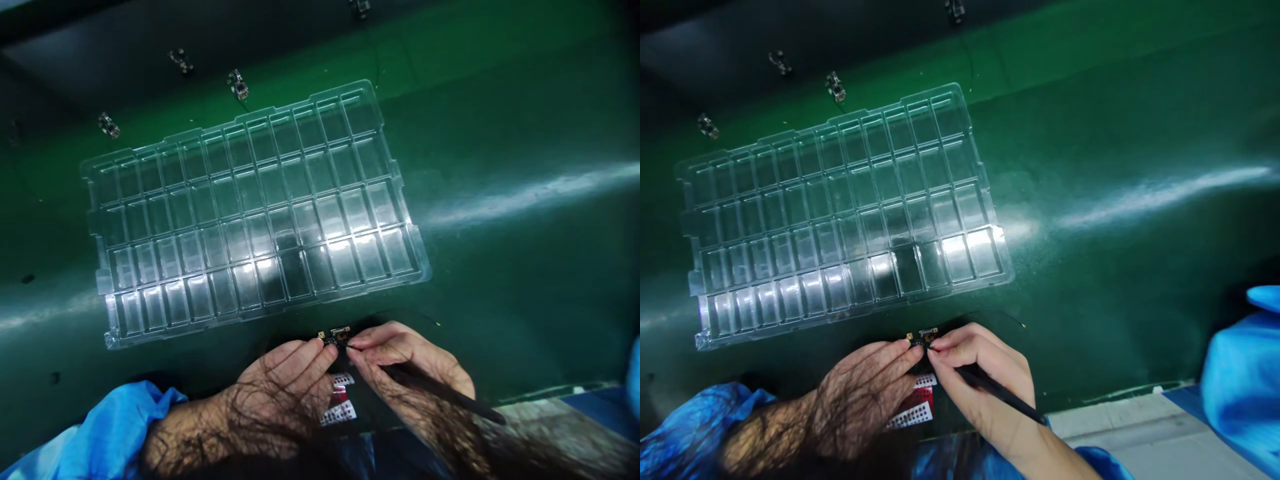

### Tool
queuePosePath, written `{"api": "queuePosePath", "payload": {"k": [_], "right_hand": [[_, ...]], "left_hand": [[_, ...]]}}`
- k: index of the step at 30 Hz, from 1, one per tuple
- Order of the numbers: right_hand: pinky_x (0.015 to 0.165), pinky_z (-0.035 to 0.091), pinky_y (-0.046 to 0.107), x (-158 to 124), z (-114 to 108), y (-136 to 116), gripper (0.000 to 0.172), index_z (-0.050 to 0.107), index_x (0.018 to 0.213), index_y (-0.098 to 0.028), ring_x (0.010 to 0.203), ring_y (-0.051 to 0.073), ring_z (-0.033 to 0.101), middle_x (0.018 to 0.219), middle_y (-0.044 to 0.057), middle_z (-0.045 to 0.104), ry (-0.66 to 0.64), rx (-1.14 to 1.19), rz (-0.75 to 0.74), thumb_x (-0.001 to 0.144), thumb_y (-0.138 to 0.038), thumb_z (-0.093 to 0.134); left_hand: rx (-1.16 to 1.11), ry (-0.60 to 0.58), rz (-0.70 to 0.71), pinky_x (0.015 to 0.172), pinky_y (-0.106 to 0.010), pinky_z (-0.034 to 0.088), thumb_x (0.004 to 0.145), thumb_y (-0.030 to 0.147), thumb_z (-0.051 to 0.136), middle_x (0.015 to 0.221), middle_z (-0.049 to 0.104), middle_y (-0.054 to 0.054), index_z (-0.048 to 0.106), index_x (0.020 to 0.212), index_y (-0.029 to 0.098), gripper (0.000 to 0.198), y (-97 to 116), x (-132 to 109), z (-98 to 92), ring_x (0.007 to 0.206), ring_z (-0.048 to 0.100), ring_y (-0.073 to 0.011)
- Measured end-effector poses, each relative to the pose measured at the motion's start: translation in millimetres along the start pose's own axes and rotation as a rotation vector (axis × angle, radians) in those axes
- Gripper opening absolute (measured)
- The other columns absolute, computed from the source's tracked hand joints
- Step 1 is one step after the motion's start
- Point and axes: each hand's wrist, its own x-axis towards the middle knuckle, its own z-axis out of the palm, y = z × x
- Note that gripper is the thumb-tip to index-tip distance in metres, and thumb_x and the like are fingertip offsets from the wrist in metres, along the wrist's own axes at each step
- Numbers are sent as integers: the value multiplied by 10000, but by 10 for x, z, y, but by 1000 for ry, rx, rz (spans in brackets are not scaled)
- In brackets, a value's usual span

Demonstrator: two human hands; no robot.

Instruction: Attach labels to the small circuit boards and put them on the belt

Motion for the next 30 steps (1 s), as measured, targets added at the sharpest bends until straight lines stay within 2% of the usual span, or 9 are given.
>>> {"api": "queuePosePath", "payload": {"k": [5,12,16,24,28,30], "right_hand": [[662,655,155,26,15,-6,214,702,737,-281,665,108,772,746,-31,769,24,-20,-7,938,-349,724],[650,650,143,19,14,-22,239,695,727,-272,655,102,766,741,-31,761,29,-56,-37,949,-360,708],[657,655,152,-9,14,11,169,680,761,-278,665,104,760,767,-40,758,19,-62,-55,920,-283,738],[651,667,190,-74,-13,72,145,662,811,-298,694,123,758,820,-44,757,-19,-43,-46,887,-223,760],[655,659,191,-57,35,49,186,644,757,-289,682,113,742,804,-55,751,3,-61,-7,880,-215,762],[631,656,197,-47,41,43,214,628,726,-286,655,117,734,774,-61,746,22,-68,-28,874,-209,762]], "left_hand": [[-24,-6,22,891,-303,407,912,218,130,1148,526,-39,433,1124,126,381,-23,38,-40,1107,411,-187],[-39,-36,23,948,-335,336,872,281,262,1225,450,-67,380,1168,132,352,-22,-11,-17,1170,315,-210],[-23,-49,17,940,-322,340,887,285,213,1216,458,-70,409,1136,136,351,-18,2,-15,1167,323,-204],[31,70,-69,886,-284,389,911,239,196,1107,556,-12,442,1066,162,300,22,94,-57,1096,426,-158],[96,163,-118,809,-228,442,935,207,151,955,636,42,499,914,180,350,17,179,-106,967,533,-96],[107,173,-123,812,-223,439,934,200,154,940,641,48,512,862,189,365,18,171,-99,961,535,-88]]}}
